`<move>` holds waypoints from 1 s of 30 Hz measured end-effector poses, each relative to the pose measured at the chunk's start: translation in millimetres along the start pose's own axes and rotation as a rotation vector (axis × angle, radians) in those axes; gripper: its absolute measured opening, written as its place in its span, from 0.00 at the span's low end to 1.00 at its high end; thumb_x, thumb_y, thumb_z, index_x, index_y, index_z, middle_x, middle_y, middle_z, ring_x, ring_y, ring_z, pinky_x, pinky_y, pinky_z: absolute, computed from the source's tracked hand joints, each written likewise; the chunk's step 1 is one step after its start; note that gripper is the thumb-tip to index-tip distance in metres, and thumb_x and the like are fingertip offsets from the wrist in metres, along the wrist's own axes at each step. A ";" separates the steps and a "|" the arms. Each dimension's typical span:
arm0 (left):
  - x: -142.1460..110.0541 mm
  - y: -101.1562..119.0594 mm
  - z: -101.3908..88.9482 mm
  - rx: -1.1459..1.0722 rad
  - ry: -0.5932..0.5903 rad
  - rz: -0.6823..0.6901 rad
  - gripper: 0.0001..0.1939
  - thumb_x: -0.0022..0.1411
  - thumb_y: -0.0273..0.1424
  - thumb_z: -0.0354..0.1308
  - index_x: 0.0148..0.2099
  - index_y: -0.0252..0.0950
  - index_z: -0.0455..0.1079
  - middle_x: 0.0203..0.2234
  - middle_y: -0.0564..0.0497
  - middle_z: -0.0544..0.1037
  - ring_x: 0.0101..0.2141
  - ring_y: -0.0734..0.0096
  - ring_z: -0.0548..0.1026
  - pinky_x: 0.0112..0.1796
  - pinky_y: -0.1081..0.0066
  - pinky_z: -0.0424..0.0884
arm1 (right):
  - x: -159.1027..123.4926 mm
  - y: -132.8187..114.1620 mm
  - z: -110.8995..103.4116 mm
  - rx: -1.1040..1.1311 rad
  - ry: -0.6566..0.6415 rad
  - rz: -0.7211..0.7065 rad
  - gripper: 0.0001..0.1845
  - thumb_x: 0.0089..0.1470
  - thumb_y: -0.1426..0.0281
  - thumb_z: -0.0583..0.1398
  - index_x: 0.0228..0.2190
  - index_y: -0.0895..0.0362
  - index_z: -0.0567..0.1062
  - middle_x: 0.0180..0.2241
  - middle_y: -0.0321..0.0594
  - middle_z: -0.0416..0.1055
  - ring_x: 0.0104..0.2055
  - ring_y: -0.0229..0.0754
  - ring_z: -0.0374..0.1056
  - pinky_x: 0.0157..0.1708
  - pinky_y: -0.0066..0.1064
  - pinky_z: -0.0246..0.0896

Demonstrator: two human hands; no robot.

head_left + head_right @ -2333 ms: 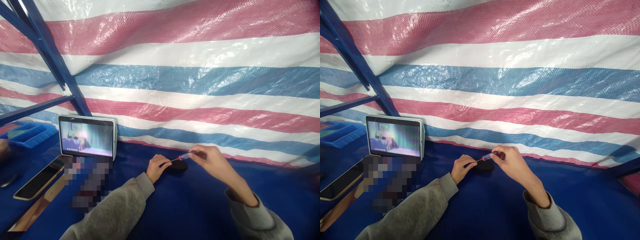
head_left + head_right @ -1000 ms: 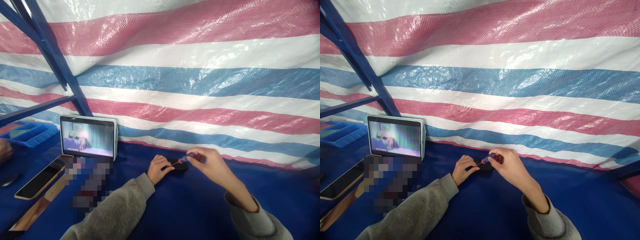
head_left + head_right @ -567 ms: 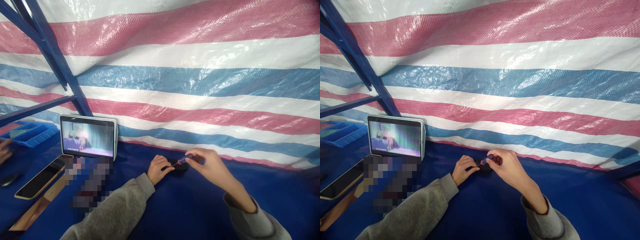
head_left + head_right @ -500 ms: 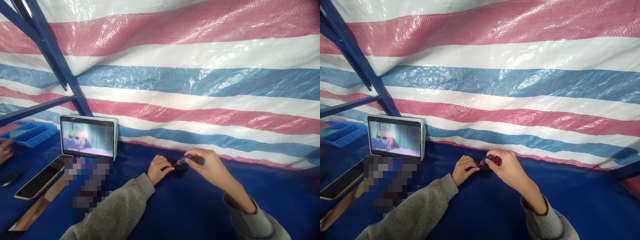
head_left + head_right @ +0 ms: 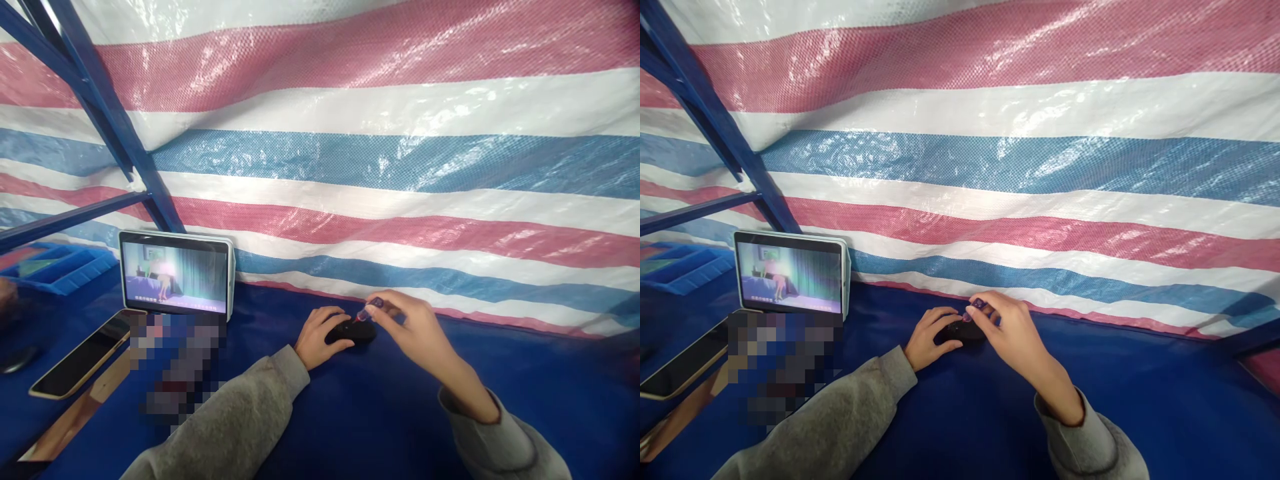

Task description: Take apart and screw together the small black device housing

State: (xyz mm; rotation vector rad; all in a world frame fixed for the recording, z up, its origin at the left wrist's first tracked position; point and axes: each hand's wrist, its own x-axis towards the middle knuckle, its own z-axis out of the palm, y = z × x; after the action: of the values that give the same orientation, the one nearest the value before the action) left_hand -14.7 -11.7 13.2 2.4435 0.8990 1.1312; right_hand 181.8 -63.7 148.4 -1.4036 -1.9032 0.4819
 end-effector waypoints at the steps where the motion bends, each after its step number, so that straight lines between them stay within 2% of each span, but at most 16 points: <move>1: 0.0 -0.3 0.4 0.016 -0.039 0.013 0.24 0.59 0.43 0.62 0.56 0.40 0.68 0.53 0.44 0.71 0.51 0.56 0.69 0.50 0.58 0.64 | 0.4 2.6 -3.4 -0.022 0.035 0.012 0.12 0.58 0.61 0.56 0.35 0.55 0.75 0.31 0.38 0.77 0.30 0.39 0.72 0.32 0.29 0.67; 4: -0.7 -3.4 3.9 0.044 -0.147 0.086 0.19 0.63 0.39 0.59 0.56 0.42 0.68 0.55 0.45 0.69 0.53 0.58 0.68 0.53 0.58 0.63 | 2.4 10.4 -12.6 -0.094 0.094 0.034 0.13 0.57 0.60 0.56 0.33 0.55 0.75 0.27 0.38 0.77 0.28 0.40 0.72 0.32 0.30 0.66; 6: -1.4 -5.8 6.2 0.056 -0.174 0.115 0.17 0.66 0.36 0.55 0.56 0.42 0.68 0.54 0.46 0.69 0.52 0.61 0.69 0.52 0.59 0.63 | 4.2 14.1 -16.2 -0.147 0.093 0.044 0.13 0.57 0.60 0.56 0.32 0.55 0.75 0.27 0.37 0.77 0.27 0.40 0.72 0.31 0.30 0.66; 12: -2.0 -7.3 6.4 0.066 -0.164 0.172 0.16 0.67 0.36 0.54 0.55 0.41 0.69 0.53 0.45 0.70 0.52 0.61 0.68 0.52 0.59 0.63 | 8.1 18.5 -16.4 -0.299 0.045 0.048 0.14 0.56 0.60 0.55 0.30 0.54 0.76 0.24 0.37 0.77 0.26 0.42 0.73 0.30 0.30 0.64; 25: -2.8 -10.2 8.8 0.073 -0.162 0.171 0.16 0.67 0.37 0.54 0.56 0.42 0.69 0.53 0.45 0.70 0.52 0.61 0.68 0.52 0.59 0.63 | 11.7 27.8 -7.8 -0.340 -0.020 0.093 0.14 0.56 0.60 0.55 0.28 0.54 0.75 0.24 0.37 0.76 0.28 0.43 0.72 0.32 0.30 0.61; 30: -3.1 -10.9 9.8 0.093 -0.167 0.188 0.17 0.67 0.37 0.54 0.56 0.43 0.69 0.53 0.45 0.70 0.53 0.60 0.68 0.52 0.58 0.64 | 12.3 27.3 -6.3 -0.387 -0.036 0.076 0.13 0.55 0.62 0.54 0.24 0.54 0.72 0.25 0.37 0.74 0.28 0.42 0.69 0.31 0.30 0.58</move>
State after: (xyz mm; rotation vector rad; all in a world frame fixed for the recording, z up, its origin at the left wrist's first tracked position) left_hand -13.3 -5.6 -0.4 2.6986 0.6984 0.9436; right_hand 202.7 -43.6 138.5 -1.7273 -2.0536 0.1784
